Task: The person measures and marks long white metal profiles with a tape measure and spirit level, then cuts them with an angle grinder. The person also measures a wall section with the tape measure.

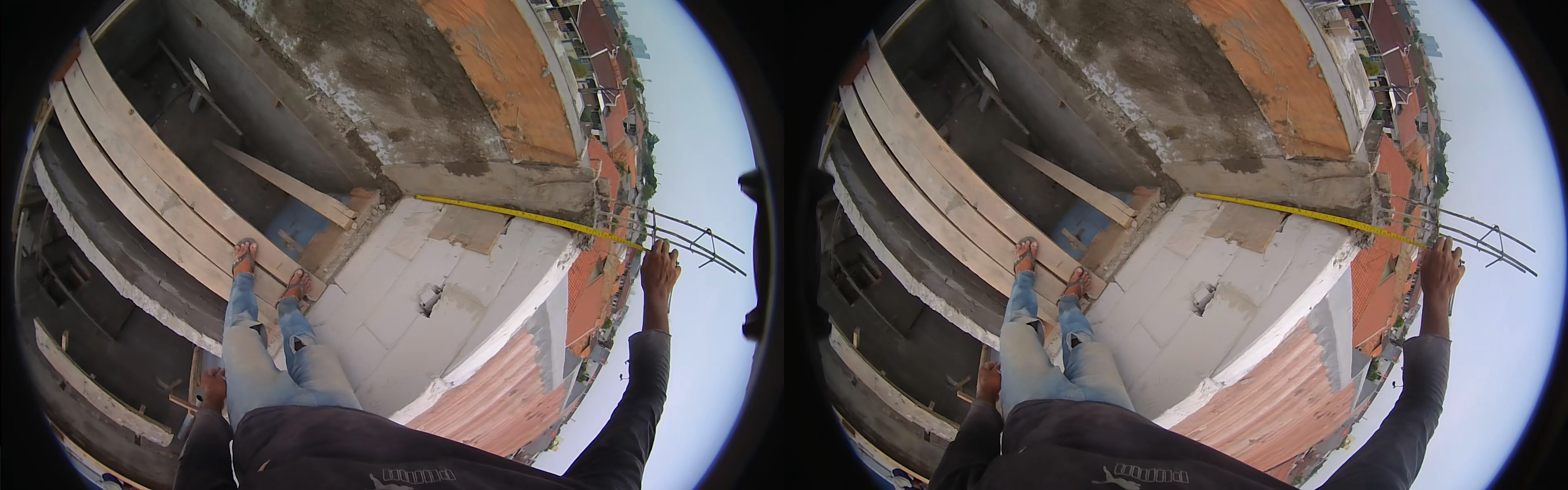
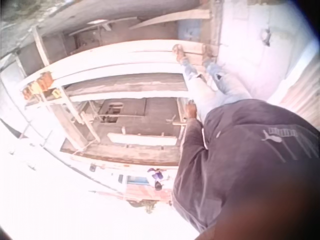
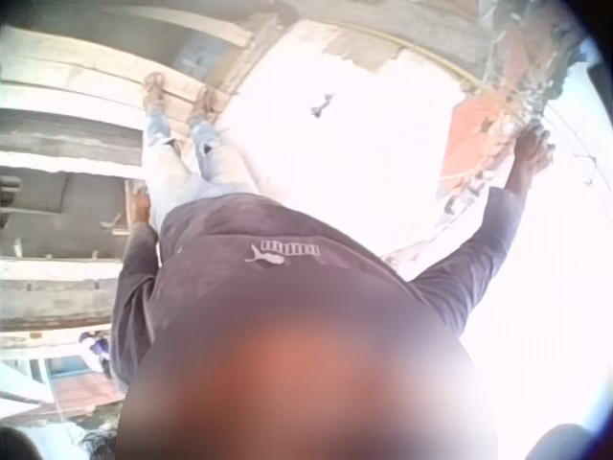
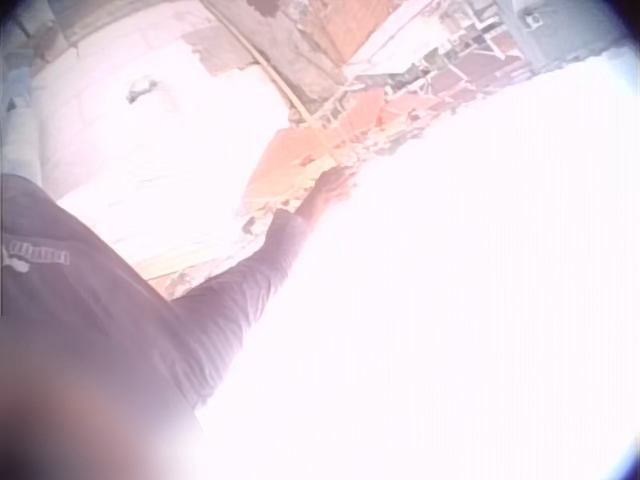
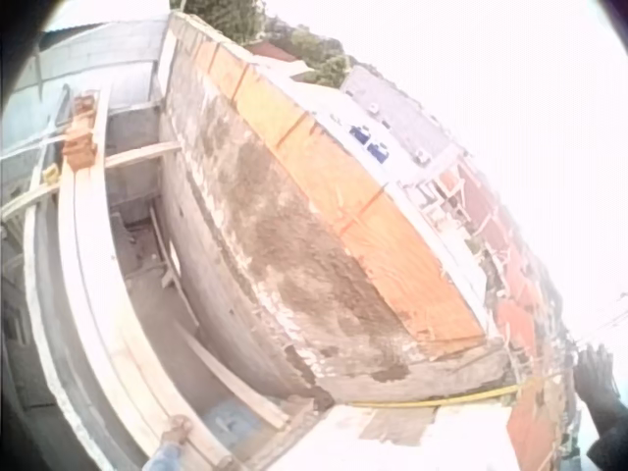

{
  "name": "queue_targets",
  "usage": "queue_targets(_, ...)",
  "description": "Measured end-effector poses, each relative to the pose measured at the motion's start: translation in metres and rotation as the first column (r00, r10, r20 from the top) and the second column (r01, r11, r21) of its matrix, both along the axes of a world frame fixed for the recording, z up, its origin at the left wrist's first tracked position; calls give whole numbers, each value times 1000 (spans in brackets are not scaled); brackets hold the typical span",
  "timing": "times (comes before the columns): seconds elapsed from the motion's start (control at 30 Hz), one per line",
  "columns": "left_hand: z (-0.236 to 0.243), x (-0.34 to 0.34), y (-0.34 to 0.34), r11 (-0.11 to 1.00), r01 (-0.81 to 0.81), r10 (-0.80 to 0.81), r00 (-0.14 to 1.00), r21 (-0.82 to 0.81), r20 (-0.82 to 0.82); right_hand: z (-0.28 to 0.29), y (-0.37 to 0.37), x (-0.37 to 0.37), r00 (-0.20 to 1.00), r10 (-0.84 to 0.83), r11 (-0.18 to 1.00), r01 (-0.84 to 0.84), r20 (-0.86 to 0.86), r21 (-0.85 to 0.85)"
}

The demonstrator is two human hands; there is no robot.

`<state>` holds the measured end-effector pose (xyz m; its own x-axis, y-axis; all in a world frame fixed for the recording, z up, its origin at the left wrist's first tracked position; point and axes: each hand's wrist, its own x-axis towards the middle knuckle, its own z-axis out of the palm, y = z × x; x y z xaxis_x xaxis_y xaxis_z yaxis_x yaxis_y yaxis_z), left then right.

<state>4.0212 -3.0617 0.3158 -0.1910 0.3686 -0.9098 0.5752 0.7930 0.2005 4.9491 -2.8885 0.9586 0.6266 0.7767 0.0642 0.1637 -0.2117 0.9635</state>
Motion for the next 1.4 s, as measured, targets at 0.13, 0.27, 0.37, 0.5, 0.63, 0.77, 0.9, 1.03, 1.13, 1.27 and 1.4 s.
queue_targets(0.13,-5,16,-16,994,28,-29,1000,103,11,0,-3,9,1000,-23,1000,23,-21,-5)
queue_targets(0.27,-7,28,-28,989,78,-77,997,128,-12,-4,-9,16,1000,8,1000,-8,-2,-17)
queue_targets(0.37,-12,34,-32,990,58,-59,998,125,3,-5,-17,23,999,14,999,-12,31,-51)
queue_targets(0.5,-31,50,-21,997,34,-30,998,66,-64,-1,-33,34,993,78,992,-69,84,-106)
queue_targets(0.63,-32,78,5,955,262,-241,959,139,-152,1,-49,46,973,199,975,-185,112,-127)
queue_targets(0.77,-4,105,47,915,383,-355,915,130,-193,-8,-65,50,981,191,981,-190,31,-34)
queue_targets(0.9,13,130,97,868,441,-413,896,226,-162,-22,-77,46,976,219,974,-219,3,55)
queue_targets(1.03,-23,196,174,688,597,-633,772,413,-61,-49,-73,42,968,244,956,-251,65,151)
queue_targets(1.13,-63,299,222,688,503,-659,734,523,160,-72,-70,42,933,306,933,-334,191,136)
queue_targets(1.27,-104,501,277,580,417,-777,542,700,321,-98,-83,41,880,317,898,-399,354,188)
queue_targets(1.4,-98,720,284,375,248,-912,271,893,308,-122,-106,33,795,315,855,-475,519,209)
